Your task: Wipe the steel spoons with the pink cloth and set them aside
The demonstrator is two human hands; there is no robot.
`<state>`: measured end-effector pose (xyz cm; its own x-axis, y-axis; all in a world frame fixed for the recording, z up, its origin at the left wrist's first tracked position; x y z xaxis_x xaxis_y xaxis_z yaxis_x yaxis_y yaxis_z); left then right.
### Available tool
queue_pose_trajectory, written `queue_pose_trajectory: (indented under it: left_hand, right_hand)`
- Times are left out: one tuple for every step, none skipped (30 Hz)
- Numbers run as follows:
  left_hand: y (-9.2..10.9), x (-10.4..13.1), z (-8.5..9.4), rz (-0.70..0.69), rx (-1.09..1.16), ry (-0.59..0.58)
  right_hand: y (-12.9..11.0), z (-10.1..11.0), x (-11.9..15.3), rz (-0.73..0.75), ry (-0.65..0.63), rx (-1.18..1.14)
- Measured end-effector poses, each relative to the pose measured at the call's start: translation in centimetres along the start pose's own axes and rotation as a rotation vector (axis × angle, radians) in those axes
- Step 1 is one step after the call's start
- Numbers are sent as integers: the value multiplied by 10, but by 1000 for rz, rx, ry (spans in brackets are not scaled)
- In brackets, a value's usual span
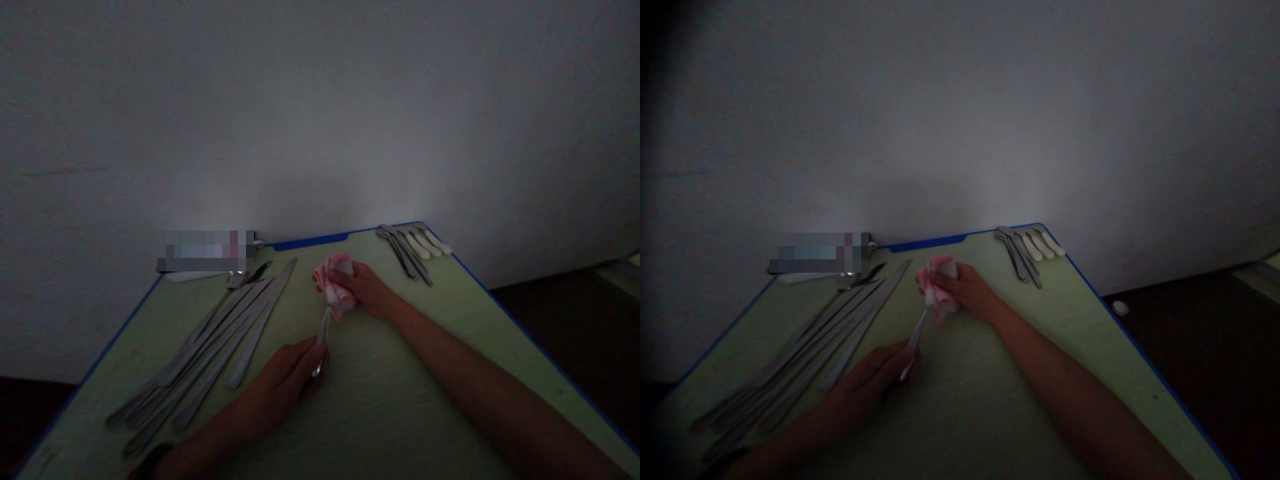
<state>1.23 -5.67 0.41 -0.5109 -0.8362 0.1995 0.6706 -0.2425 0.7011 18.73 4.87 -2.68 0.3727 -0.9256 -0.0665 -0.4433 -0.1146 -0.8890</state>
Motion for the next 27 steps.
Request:
queue_pose_trajectory:
  left_hand:
    - [-1,0,0,-1,3,0]
    - [-1,-1,-1,-2,9,-3]
    - [-2,-1,-1,-2,17,-10]
    - [-2,-2,-1,-1,27,-20]
    - [-2,-2,-1,0,33,-25]
    - [-3,-2,-1,-3,35,-24]
    - [-3,-3,-1,-10,38,-24]
    - [-3,-2,-1,-16,41,-28]
    - [-2,-2,-1,-19,42,-32]
    - [-2,-2,-1,-19,40,-34]
    - [-2,-2,-1,-15,33,-35]
    - [-2,-1,-2,-10,16,-35]
    - [-2,0,-1,-9,-11,-30]
    - [-1,1,-1,-9,-41,-23]
    - [0,1,-1,-10,-68,-15]
    - [1,2,0,-9,-89,-9]
    - [2,2,0,-6,-100,-6]
    - [3,2,1,-4,-103,-8]
    - [5,2,2,-4,-101,-14]
    - [7,2,3,-7,-99,-18]
    - [9,2,3,-17,-100,-23]
    - [10,1,4,-26,-102,-27]
    - [11,1,3,-36,-109,-24]
    - [12,2,3,-47,-122,-25]
    - [12,2,2,-55,-140,-20]
    - [11,2,0,-71,-173,-17]
    - [10,2,-1,-78,-212,-14]
  right_hand:
    - [1,0,0,12,0,11]
    - [1,0,0,22,10,18]
    - [2,0,0,28,23,24]
    - [2,-1,0,30,34,30]
    - [1,-3,0,27,43,34]
    - [1,-4,1,18,47,31]
    - [0,-6,1,8,46,20]
    - [-1,-8,2,-3,42,6]
    - [-2,-9,2,-11,38,-7]
    - [-2,-10,2,-17,34,-17]
    - [-2,-10,2,-18,31,-23]
    - [-3,-10,3,-15,28,-22]
    - [-2,-10,3,-13,27,-12]
    - [-2,-10,3,-8,30,6]
    - [-2,-9,2,-2,37,30]
    - [-2,-9,2,5,48,63]
    - [-2,-8,3,11,59,100]
    - [-2,-8,3,17,69,136]
    - [-2,-9,3,23,74,166]
    - [-2,-9,3,27,72,190]
    - [-2,-10,3,27,64,206]
    - [-2,-11,4,28,57,214]
    - [-2,-13,4,35,59,214]
    - [-2,-14,4,47,72,211]
    - [-2,-14,4,62,89,202]
    - [-2,-15,4,76,103,187]
    - [-3,-15,4,84,111,172]
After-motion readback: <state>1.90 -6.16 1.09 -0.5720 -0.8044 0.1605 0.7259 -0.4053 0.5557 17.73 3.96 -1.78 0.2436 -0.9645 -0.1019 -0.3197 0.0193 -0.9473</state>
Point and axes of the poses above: each hand's wrist, its own x-axis away from the middle knuckle, its own z-axis out of the back of the hand, y = z × x, the point moved 1 cm from there along -x, towards the middle knuckle, and after that the axes turned 12 degrees about -x, right-handed, at the moved point
